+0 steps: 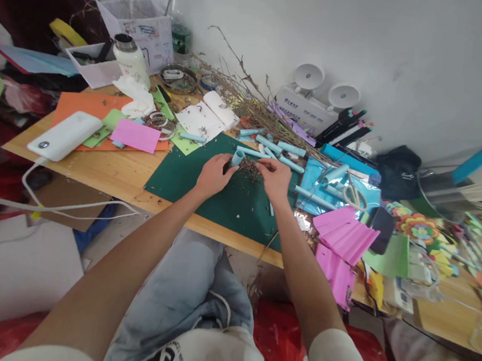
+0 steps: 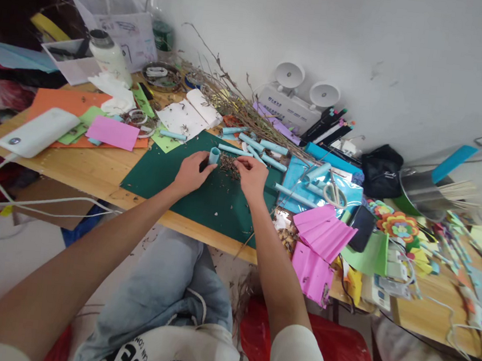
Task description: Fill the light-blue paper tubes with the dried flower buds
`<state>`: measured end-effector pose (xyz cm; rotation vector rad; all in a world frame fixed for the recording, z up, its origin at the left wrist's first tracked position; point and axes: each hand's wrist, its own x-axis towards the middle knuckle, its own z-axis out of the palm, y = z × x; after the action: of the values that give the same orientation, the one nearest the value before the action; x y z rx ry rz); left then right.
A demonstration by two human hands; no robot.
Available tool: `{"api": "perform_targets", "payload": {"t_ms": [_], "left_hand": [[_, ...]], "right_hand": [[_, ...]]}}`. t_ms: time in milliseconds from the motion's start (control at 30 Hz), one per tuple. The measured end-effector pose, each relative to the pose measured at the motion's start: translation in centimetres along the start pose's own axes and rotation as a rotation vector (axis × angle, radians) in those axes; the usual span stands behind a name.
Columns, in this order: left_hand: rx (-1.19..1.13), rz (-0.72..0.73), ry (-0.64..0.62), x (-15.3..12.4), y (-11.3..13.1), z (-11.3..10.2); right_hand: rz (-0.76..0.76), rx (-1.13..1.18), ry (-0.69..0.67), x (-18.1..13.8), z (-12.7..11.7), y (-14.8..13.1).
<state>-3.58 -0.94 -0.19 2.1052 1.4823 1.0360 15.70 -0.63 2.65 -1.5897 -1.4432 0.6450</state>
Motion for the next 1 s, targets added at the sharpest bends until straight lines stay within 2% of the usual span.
{"api": "perform_targets", "payload": {"t_ms": [133, 300, 567, 833, 1000], "left_hand": [[-0.010, -0.001, 0.002, 0.0, 0.1, 0.0], [-0.014, -0.002, 0.000, 0.0, -0.1, 0.1], [-0.014, 0.006, 0.011, -0.1, -0.2, 0.2], [0.002, 0.010, 0.005, -0.1, -0.1, 0.1], [-0.005, 0.017, 0.003, -0.1, -0.1, 0.0]], "right_hand": [[-0.009, -0.013, -0.001, 0.2, -0.1, 0.5], [-0.057, -0.080, -0.077, 0.1, -0.6, 0.9], [-0.121, -0.248, -0.017, -0.4, -0.6, -0.1], [-0.187, -0.512, -0.113, 0.1, -0.3, 0.9], [-0.234, -0.566, -0.193, -0.5, -0.3, 0.8]]}}
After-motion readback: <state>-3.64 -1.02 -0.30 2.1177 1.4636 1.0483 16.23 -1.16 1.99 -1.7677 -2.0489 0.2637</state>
